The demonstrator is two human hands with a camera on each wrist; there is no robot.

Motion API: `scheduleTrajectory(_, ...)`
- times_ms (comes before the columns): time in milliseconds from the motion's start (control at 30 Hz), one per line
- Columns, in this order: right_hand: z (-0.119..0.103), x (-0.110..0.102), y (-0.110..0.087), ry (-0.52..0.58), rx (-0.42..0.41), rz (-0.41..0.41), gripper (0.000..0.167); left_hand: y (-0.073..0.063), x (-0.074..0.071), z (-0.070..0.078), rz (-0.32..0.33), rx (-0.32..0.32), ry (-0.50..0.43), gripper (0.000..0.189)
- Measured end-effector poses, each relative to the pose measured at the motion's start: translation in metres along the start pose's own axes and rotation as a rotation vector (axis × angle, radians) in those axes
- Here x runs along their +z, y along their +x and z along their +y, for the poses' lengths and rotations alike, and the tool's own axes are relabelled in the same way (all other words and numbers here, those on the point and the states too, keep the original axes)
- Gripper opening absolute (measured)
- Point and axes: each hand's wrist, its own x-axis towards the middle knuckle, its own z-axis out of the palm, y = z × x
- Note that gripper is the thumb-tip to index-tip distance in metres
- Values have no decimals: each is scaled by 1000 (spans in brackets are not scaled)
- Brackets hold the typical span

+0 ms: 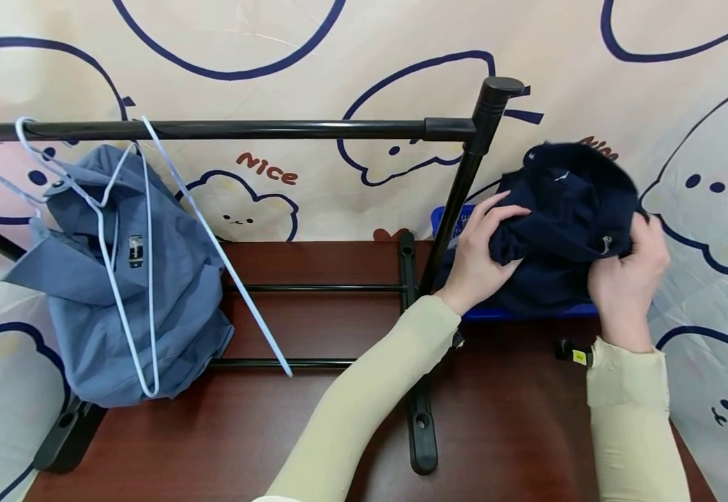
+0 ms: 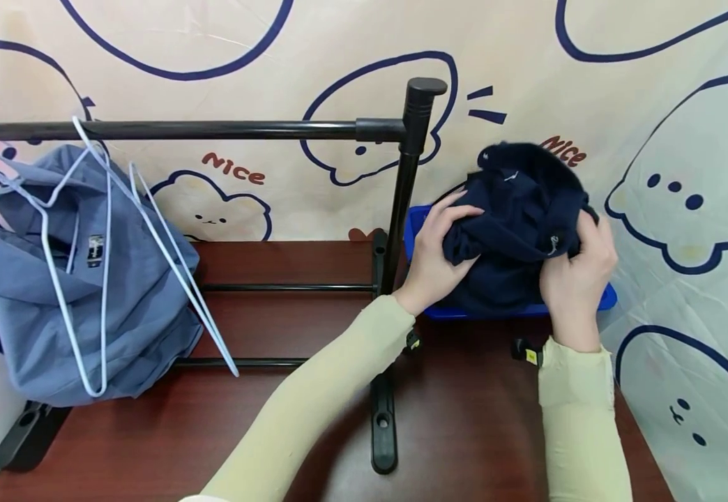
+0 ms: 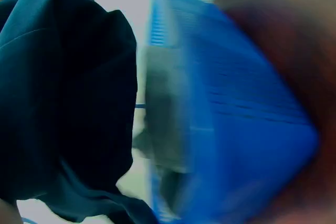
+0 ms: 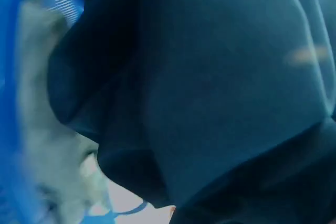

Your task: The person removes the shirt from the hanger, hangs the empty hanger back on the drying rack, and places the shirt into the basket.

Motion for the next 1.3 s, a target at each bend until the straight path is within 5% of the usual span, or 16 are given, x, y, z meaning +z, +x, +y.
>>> scheduleTrajectory(100,21,4,-6,-43,63,-131,27,-15,7,-16,-37,-142,98,53)
scheduleTrajectory(267,47,11,-12,-156,205,-395,53,-35,13,-31,-112,-404,316,60)
scheduleTrajectory(400,63,13,-12,-238,296,-542,60,-35,14,-29,-174,-504,432,75)
scheduleTrajectory(667,75,2,-10,-235,412,-605,77,-35,20,-4,-237,-501,628,92)
scheduleTrajectory(867,66,-3,-14,-142,360,-589,69,-47,26,5,-408,-423,789,89)
scheduleTrajectory(1033,70,8,-21,-105,255,-643,68,-47,29,-5,-522,-313,899,84)
scheduleTrajectory(1300,92,32,-23,-194,313,-832,76,-41,30,-35,-729,-441,1029,85)
